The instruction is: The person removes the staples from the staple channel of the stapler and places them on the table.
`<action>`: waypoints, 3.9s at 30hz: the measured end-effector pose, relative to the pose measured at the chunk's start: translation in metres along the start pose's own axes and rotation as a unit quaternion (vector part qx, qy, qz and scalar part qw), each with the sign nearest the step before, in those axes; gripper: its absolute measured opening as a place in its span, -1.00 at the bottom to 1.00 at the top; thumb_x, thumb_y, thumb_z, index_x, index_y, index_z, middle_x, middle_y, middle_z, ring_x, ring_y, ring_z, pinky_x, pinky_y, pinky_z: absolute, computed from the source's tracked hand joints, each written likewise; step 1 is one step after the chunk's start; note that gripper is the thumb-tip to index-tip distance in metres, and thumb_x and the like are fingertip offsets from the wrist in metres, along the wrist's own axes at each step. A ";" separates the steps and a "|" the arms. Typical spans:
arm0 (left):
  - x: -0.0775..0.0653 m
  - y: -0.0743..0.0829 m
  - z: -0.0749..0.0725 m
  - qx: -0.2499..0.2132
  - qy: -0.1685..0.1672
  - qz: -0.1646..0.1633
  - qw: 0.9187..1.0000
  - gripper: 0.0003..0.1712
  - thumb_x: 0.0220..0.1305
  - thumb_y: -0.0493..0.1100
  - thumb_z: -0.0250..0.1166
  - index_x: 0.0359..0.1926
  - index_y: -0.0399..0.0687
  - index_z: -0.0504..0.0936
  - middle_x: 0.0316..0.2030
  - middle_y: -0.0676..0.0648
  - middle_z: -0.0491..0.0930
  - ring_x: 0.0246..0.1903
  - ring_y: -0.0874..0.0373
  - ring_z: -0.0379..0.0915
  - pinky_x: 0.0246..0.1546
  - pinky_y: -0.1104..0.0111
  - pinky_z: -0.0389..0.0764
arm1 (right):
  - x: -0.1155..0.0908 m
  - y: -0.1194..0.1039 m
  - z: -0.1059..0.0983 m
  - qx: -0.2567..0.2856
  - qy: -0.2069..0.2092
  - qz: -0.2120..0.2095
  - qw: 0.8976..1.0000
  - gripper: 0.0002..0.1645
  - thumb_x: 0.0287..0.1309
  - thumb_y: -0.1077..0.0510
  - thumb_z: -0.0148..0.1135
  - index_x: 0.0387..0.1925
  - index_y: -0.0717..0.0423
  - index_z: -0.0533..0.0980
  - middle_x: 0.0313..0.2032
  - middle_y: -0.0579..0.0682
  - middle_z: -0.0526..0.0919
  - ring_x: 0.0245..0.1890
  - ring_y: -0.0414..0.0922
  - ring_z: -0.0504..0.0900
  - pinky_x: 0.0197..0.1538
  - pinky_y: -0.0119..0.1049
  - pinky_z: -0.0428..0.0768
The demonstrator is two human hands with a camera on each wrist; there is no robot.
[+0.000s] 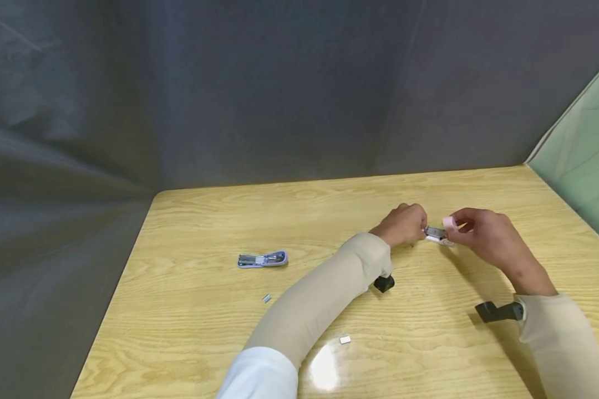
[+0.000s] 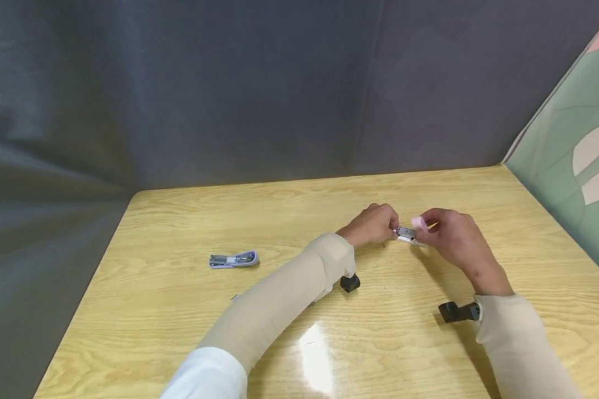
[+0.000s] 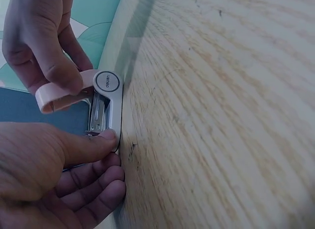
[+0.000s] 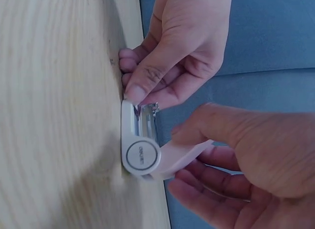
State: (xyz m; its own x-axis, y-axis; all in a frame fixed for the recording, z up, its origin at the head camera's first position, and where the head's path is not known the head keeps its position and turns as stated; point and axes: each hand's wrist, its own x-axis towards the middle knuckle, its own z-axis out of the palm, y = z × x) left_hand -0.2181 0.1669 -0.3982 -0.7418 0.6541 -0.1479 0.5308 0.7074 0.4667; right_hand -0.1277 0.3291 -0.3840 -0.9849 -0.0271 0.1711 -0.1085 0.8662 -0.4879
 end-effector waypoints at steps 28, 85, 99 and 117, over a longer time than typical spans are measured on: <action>0.003 0.001 -0.004 0.011 -0.036 0.003 0.999 -0.59 0.45 -0.09 0.35 -0.56 0.03 0.45 -0.59 0.07 0.29 -0.54 0.24 0.15 -0.56 0.44 0.23 | -0.010 0.020 -0.009 0.091 -0.004 0.085 0.992 -0.68 0.29 0.12 0.41 -0.07 0.29 0.62 -0.22 0.00 0.68 -0.35 -0.39 0.54 -0.36 -0.43 0.52; 0.011 0.010 0.003 0.014 -0.048 -0.022 0.998 -0.74 0.45 -0.07 0.34 -0.44 0.08 0.57 -0.54 0.09 0.37 -0.57 0.23 0.22 -0.54 0.41 0.26 | 0.005 -0.010 0.011 -0.029 -0.015 0.005 0.999 -0.86 0.31 0.31 0.29 -0.30 0.37 0.66 -0.53 -0.04 0.66 -0.59 -0.15 0.50 -0.56 -0.27 0.43; 0.010 0.011 0.001 0.019 -0.045 -0.022 0.999 -0.82 0.46 -0.06 0.33 -0.35 0.11 0.63 -0.44 0.11 0.54 -0.52 0.24 0.33 -0.50 0.42 0.34 | 0.009 -0.009 0.012 0.008 -0.015 0.032 0.999 -0.82 0.25 0.30 0.40 -0.21 0.41 0.67 -0.40 0.16 0.74 -0.55 -0.12 0.61 -0.56 -0.29 0.49; 0.012 0.009 0.001 0.014 -0.041 -0.019 0.999 -0.81 0.42 -0.06 0.38 -0.37 0.10 0.61 -0.44 0.12 0.49 -0.49 0.25 0.32 -0.48 0.41 0.33 | 0.009 -0.010 0.017 0.021 0.030 0.027 0.999 -0.88 0.22 0.28 0.42 -0.30 0.32 0.67 -0.46 0.08 0.72 -0.57 -0.12 0.56 -0.58 -0.31 0.47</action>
State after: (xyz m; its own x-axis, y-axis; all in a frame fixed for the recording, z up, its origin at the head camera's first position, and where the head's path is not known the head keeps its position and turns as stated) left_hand -0.2216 0.1813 -0.3961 -0.7269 0.6449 -0.2360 0.5148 0.7392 0.4342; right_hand -0.1381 0.3121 -0.3924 -0.9797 0.0504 0.1941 -0.0622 0.8439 -0.5328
